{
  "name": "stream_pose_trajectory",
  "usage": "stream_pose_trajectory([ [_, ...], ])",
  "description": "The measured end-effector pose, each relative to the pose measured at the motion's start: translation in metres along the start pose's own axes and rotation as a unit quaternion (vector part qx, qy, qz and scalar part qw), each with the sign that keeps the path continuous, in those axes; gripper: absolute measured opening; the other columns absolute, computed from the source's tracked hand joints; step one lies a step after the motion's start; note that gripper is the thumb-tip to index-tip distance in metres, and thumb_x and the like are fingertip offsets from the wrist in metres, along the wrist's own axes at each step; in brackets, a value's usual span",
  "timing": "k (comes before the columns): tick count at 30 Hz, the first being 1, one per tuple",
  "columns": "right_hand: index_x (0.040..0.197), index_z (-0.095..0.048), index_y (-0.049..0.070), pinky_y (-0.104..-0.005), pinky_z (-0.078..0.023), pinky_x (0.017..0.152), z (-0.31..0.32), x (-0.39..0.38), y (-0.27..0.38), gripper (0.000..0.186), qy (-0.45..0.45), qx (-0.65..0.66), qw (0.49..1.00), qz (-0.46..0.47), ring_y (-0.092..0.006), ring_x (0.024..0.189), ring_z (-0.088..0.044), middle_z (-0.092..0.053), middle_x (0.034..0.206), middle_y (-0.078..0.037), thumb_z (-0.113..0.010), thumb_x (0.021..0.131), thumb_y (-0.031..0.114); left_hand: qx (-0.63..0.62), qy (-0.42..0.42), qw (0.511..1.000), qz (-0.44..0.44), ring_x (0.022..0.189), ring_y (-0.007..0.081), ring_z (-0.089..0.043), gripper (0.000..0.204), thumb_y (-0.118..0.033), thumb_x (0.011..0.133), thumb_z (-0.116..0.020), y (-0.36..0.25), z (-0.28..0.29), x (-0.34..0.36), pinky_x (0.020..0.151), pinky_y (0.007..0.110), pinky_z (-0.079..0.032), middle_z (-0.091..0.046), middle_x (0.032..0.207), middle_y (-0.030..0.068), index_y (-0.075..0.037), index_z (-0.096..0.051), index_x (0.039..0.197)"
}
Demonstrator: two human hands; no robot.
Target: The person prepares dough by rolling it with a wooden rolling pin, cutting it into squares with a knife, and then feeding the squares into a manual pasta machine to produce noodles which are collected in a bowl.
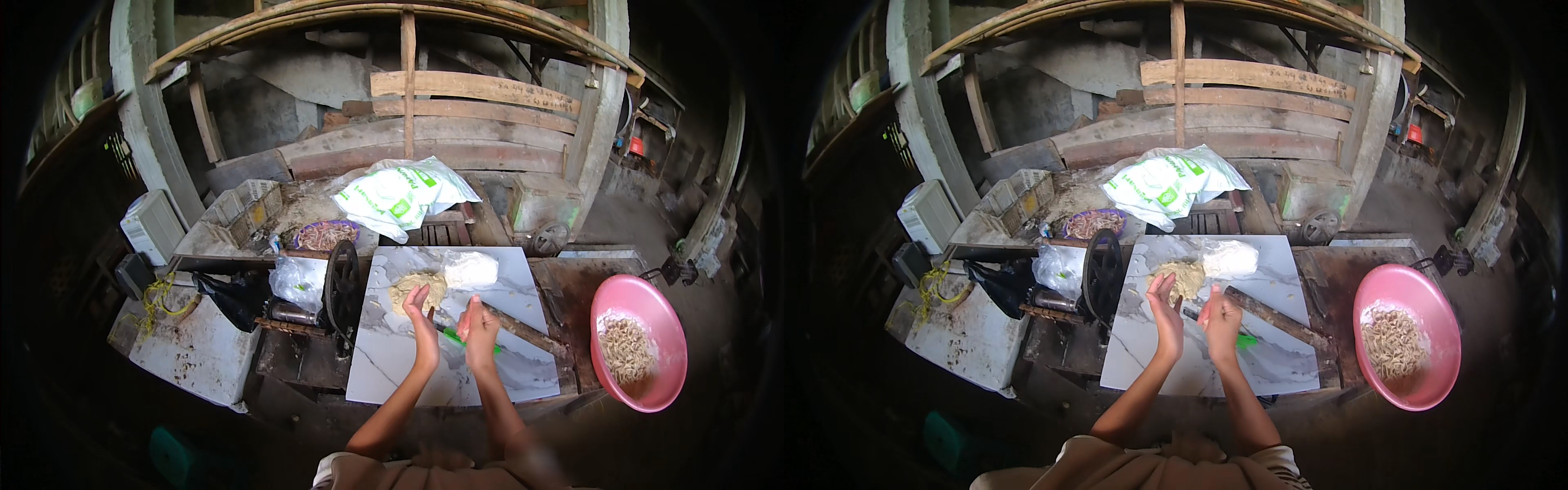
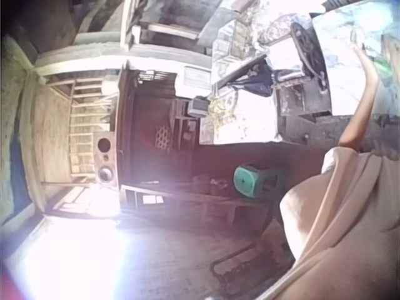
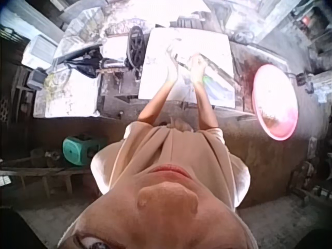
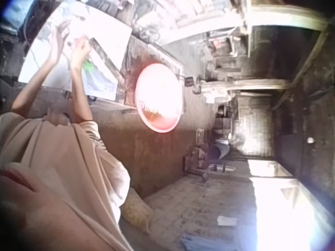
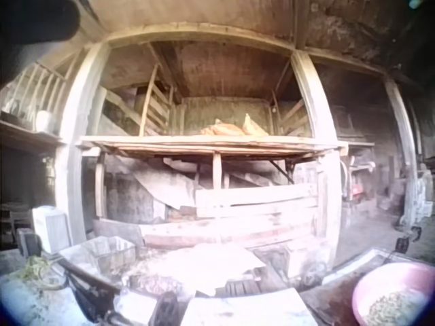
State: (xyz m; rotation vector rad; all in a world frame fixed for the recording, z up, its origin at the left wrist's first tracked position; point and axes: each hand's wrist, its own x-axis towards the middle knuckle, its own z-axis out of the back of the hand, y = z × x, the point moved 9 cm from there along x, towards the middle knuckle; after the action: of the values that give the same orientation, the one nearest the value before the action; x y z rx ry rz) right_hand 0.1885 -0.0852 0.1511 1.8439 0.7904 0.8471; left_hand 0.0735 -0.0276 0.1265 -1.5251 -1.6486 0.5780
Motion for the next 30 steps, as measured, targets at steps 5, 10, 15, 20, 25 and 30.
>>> stream_pose_trajectory([
  [5,0.08,-0.052,0.003,-0.0262,-0.04,0.057,-0.03,-0.019,0.012,0.023,0.102,-0.147,0.982,0.052,-0.0135,0.061,-0.05,-0.054,0.075,-0.007,-0.044,0.097,0.017,-0.142,0.045,0.984,0.098,0.137,0.0222,-0.025,0.075,-0.063,0.094,-0.021,0.01,-0.023,0.014,0.113,0.036,-0.015,-0.031,0.147,0.0113,-0.005,-0.029,0.14],
  [10,0.107,-0.058,0.004,-0.038,-0.041,0.09,-0.035,-0.019,0.057,0.022,0.042,-0.284,0.928,0.237,-0.0301,0.105,-0.051,-0.051,0.116,-0.015,-0.042,0.093,0.008,-0.123,0.133,0.977,0.11,0.139,0.0214,-0.024,0.07,-0.057,0.097,-0.021,-0.005,-0.057,-0.02,0.113,0.032,-0.017,-0.028,0.149,0.0097,-0.009,-0.021,0.147],
  [15,0.127,-0.054,0.004,-0.0372,-0.034,0.104,-0.038,-0.008,0.068,0.036,0.083,-0.283,0.935,0.199,-0.0293,0.128,-0.044,-0.04,0.143,-0.014,-0.035,0.097,0.012,-0.163,0.127,0.956,0.21,0.136,0.0184,-0.028,0.059,-0.043,0.1,-0.032,0.016,-0.06,-0.045,0.111,0.03,-0.022,-0.031,0.149,0.008,-0.005,-0.025,0.146],
  [20,0.123,-0.058,0.003,-0.0384,-0.034,0.105,-0.045,-0.05,0.066,0.035,0.051,-0.276,0.922,0.265,-0.0337,0.125,-0.046,-0.053,0.13,-0.02,-0.039,0.096,0.014,-0.164,0.088,0.961,0.205,0.14,0.0206,-0.021,0.058,-0.042,0.1,-0.031,0.006,-0.047,-0.013,0.114,0.032,-0.017,-0.028,0.149,0.0126,-0.006,-0.026,0.145],
  [25,0.119,-0.061,0.003,-0.0386,-0.042,0.098,-0.027,-0.01,0.061,0.035,0.099,-0.271,0.946,0.151,-0.0308,0.112,-0.058,-0.054,0.13,-0.015,-0.038,0.097,0.016,-0.138,0.06,0.924,0.35,0.13,0.0204,-0.038,0.061,-0.047,0.098,-0.034,0.014,-0.06,-0.069,0.107,0.034,-0.032,-0.036,0.144,0.0099,-0.009,-0.023,0.145],
  [30,0.123,-0.056,0.001,-0.0384,-0.042,0.098,-0.043,-0.039,0.074,0.036,0.076,-0.333,0.911,0.231,-0.0341,0.114,-0.056,-0.052,0.131,-0.018,-0.038,0.097,0.017,-0.148,0.1,0.951,0.254,0.134,0.0183,-0.032,0.062,-0.047,0.098,-0.035,-0.008,-0.068,-0.023,0.109,0.033,-0.029,-0.032,0.147,0.0089,-0.007,-0.024,0.145],
])
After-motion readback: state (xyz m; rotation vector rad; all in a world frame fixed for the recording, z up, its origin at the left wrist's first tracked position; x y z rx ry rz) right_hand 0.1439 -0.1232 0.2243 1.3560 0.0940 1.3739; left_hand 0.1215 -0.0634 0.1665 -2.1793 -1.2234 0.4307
